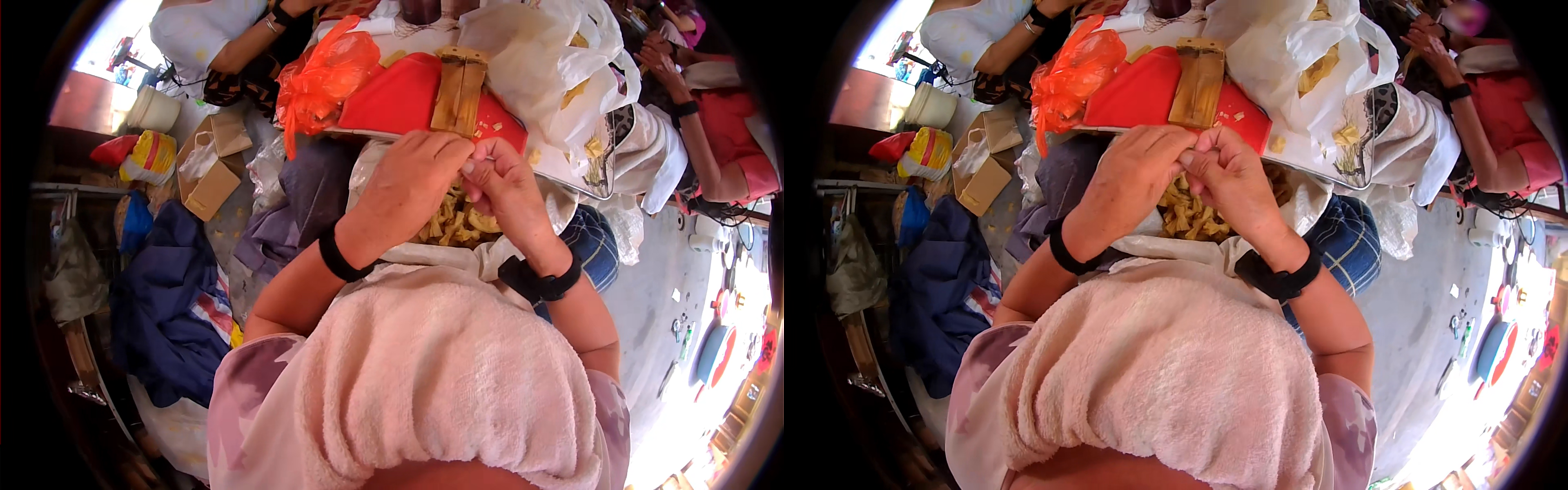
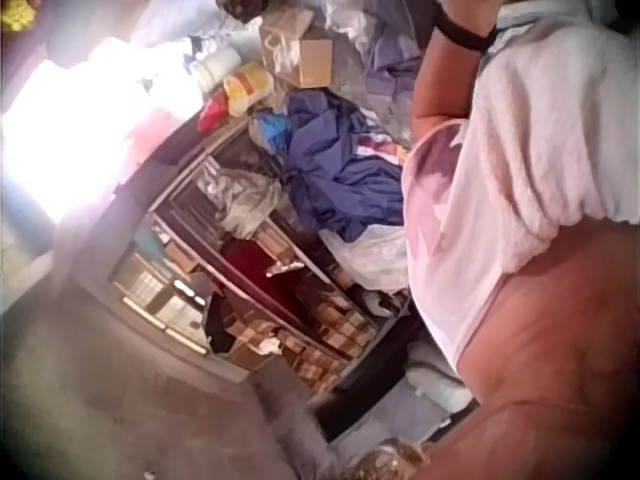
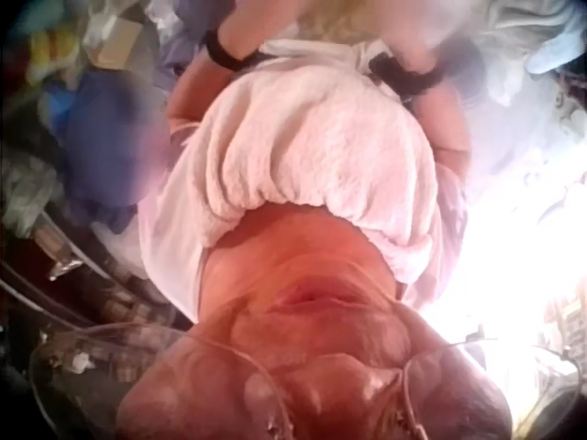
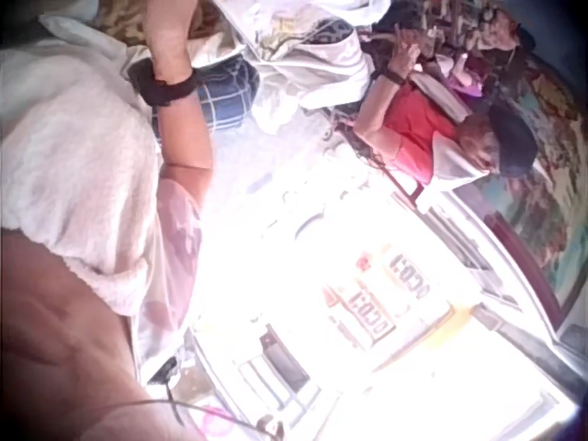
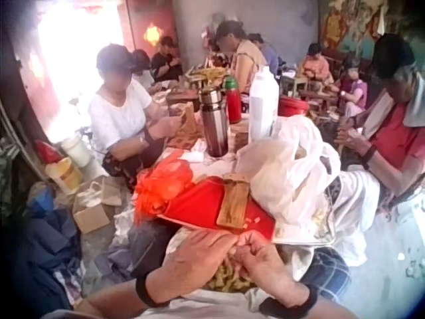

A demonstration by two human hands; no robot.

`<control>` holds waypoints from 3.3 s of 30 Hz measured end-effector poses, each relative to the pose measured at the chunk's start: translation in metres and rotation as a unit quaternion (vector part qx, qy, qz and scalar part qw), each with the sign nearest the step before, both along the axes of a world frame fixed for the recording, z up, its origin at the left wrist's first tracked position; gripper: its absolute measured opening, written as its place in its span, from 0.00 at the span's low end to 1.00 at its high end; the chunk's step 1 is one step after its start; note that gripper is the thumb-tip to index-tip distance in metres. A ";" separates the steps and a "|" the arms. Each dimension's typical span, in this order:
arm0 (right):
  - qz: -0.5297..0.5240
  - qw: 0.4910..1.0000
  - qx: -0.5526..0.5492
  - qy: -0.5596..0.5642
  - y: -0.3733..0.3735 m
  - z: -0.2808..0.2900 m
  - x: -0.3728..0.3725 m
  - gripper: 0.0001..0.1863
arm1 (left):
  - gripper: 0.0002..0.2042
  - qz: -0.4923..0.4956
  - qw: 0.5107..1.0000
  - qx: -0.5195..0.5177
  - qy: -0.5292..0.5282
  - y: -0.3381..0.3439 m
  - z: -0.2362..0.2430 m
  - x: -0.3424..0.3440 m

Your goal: The person knots strips of yellow material by hand, taking each strip and tying it into a small bundle before placing it into a large bag.

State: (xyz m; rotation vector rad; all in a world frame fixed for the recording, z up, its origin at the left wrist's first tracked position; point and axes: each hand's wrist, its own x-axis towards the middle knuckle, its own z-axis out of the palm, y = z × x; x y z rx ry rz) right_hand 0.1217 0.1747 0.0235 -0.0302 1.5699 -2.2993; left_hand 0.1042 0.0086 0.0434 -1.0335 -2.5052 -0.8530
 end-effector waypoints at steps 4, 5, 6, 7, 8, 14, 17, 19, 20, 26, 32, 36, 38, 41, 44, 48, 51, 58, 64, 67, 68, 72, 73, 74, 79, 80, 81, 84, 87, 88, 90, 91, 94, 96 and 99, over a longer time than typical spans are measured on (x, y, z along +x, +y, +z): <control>0.028 0.996 0.085 -0.029 0.000 -0.019 0.005 0.06 | 0.08 -0.035 0.997 -0.067 -0.018 -0.008 -0.025 -0.005; 0.026 0.996 0.086 -0.026 -0.001 -0.023 0.005 0.06 | 0.09 -0.054 0.995 -0.078 -0.024 -0.010 -0.027 -0.008; 0.011 0.989 0.142 0.039 -0.003 -0.026 0.006 0.07 | 0.09 -0.054 0.995 -0.078 -0.023 -0.012 -0.027 -0.010; -0.005 0.975 0.198 0.103 -0.005 -0.028 0.007 0.07 | 0.08 -0.061 0.993 -0.105 -0.001 -0.014 -0.027 -0.015; -0.005 0.975 0.197 0.103 -0.005 -0.028 0.008 0.07 | 0.08 -0.068 0.989 -0.132 0.020 -0.016 -0.027 -0.020; -0.014 0.948 0.258 0.188 -0.009 0.001 0.011 0.08 | 0.10 -0.142 0.969 -0.057 0.192 -0.024 -0.031 -0.050; -0.003 0.962 0.228 0.151 -0.011 0.021 0.017 0.07 | 0.09 -0.174 0.972 -0.049 0.150 -0.031 -0.030 -0.062; 0.002 0.967 0.206 0.151 -0.013 0.027 0.016 0.06 | 0.08 -0.152 0.977 -0.039 0.143 -0.030 -0.036 -0.066; -0.027 0.972 0.179 0.152 -0.016 0.023 0.015 0.07 | 0.07 -0.128 0.982 -0.026 0.139 -0.030 -0.038 -0.065; -0.120 0.935 0.260 0.207 0.006 -0.004 -0.036 0.09 | 0.07 -0.075 0.932 0.211 -0.285 -0.016 -0.040 -0.063; -0.156 0.919 0.287 0.220 0.013 -0.026 -0.058 0.11 | 0.10 -0.050 0.890 0.251 -0.377 -0.011 -0.037 -0.075; -0.163 0.929 0.264 0.203 0.011 -0.021 -0.071 0.12 | 0.10 0.035 0.925 0.197 -0.322 -0.004 -0.037 -0.087; -0.158 0.939 0.245 0.184 0.010 -0.016 -0.075 0.12 | 0.11 0.051 0.928 0.200 -0.309 -0.003 -0.038 -0.094; -0.170 0.909 0.330 0.189 0.005 -0.013 -0.080 0.13 | 0.13 0.071 0.941 0.152 -0.293 -0.002 -0.041 -0.102; -0.168 0.788 0.531 0.263 0.008 -0.039 -0.087 0.15 | 0.14 0.099 0.955 0.073 -0.269 0.001 -0.043 -0.103; -0.150 0.796 0.538 0.233 0.010 -0.042 -0.073 0.16 | 0.14 0.139 0.910 0.081 -0.382 -0.018 -0.036 -0.085; -0.158 0.841 0.467 0.224 0.011 -0.045 -0.060 0.15 | 0.14 0.077 0.799 0.267 -0.533 -0.031 -0.033 -0.065; 0.004 0.999 0.013 -0.050 -0.013 -0.006 -0.017 0.13 | 0.12 -0.071 0.670 0.530 -0.516 -0.015 -0.035 -0.032; 0.030 0.988 -0.103 -0.112 -0.021 -0.001 -0.006 0.10 | 0.10 -0.042 0.720 0.502 -0.478 -0.009 -0.032 -0.017; 0.020 0.989 -0.087 -0.122 -0.022 -0.001 -0.002 0.09 | 0.10 -0.020 0.740 0.407 -0.535 -0.009 -0.029 -0.014; 0.008 0.991 -0.069 -0.116 -0.022 -0.001 -0.001 0.08 | 0.09 -0.020 0.769 0.371 -0.520 -0.011 -0.032 -0.016; 0.029 0.998 -0.008 -0.046 -0.020 -0.013 0.003 0.08 | 0.09 -0.035 0.757 0.347 -0.552 -0.016 -0.026 -0.015; -0.004 0.999 0.013 0.032 -0.026 -0.005 0.009 0.08 | 0.08 -0.057 0.723 0.387 -0.569 -0.019 -0.028 -0.015; -0.036 0.992 0.036 0.111 -0.032 0.000 0.014 0.09 | 0.08 -0.080 0.686 0.427 -0.583 -0.022 -0.030 -0.014; -0.057 0.956 0.185 0.222 -0.029 -0.006 0.005 0.11 | 0.09 -0.042 0.727 0.444 -0.522 -0.017 -0.026 -0.017; -0.045 0.962 0.199 0.180 -0.023 -0.010 0.001 0.11 | 0.09 -0.015 0.741 0.411 -0.532 -0.016 -0.024 -0.018; -0.034 0.967 0.213 0.134 -0.018 -0.013 0.002 0.11 | 0.09 0.014 0.750 0.376 -0.544 -0.014 -0.023 -0.015; -0.096 0.964 0.183 0.168 -0.011 -0.012 -0.002 0.12 | 0.10 0.007 0.790 0.342 -0.509 -0.011 -0.028 -0.016; -0.141 0.959 0.152 0.190 -0.013 -0.014 -0.005 0.14 | 0.09 -0.015 0.838 0.252 -0.485 -0.007 -0.028 -0.010; -0.119 0.963 0.177 0.163 -0.013 -0.007 -0.006 0.14 | 0.08 -0.021 0.878 0.219 -0.425 -0.005 -0.031 -0.008; -0.068 0.956 0.243 0.152 -0.014 -0.012 -0.010 0.16 | 0.09 -0.010 0.918 0.141 -0.371 -0.008 -0.041 -0.007; -0.040 0.943 0.286 0.165 -0.011 -0.026 -0.015 0.16 | 0.09 -0.021 0.911 0.163 -0.377 -0.005 -0.034 -0.002; 0.000 0.976 0.195 0.096 -0.012 -0.042 -0.017 0.15 | 0.09 -0.032 0.928 0.058 -0.368 -0.015 -0.029 0.000; 0.049 0.991 0.092 0.085 -0.012 -0.039 -0.013 0.11 | 0.10 -0.053 0.925 0.039 -0.374 -0.015 -0.027 -0.001; 0.023 0.998 -0.007 0.054 -0.012 -0.023 0.002 0.10 | 0.11 -0.112 0.934 0.027 -0.339 -0.015 -0.023 0.003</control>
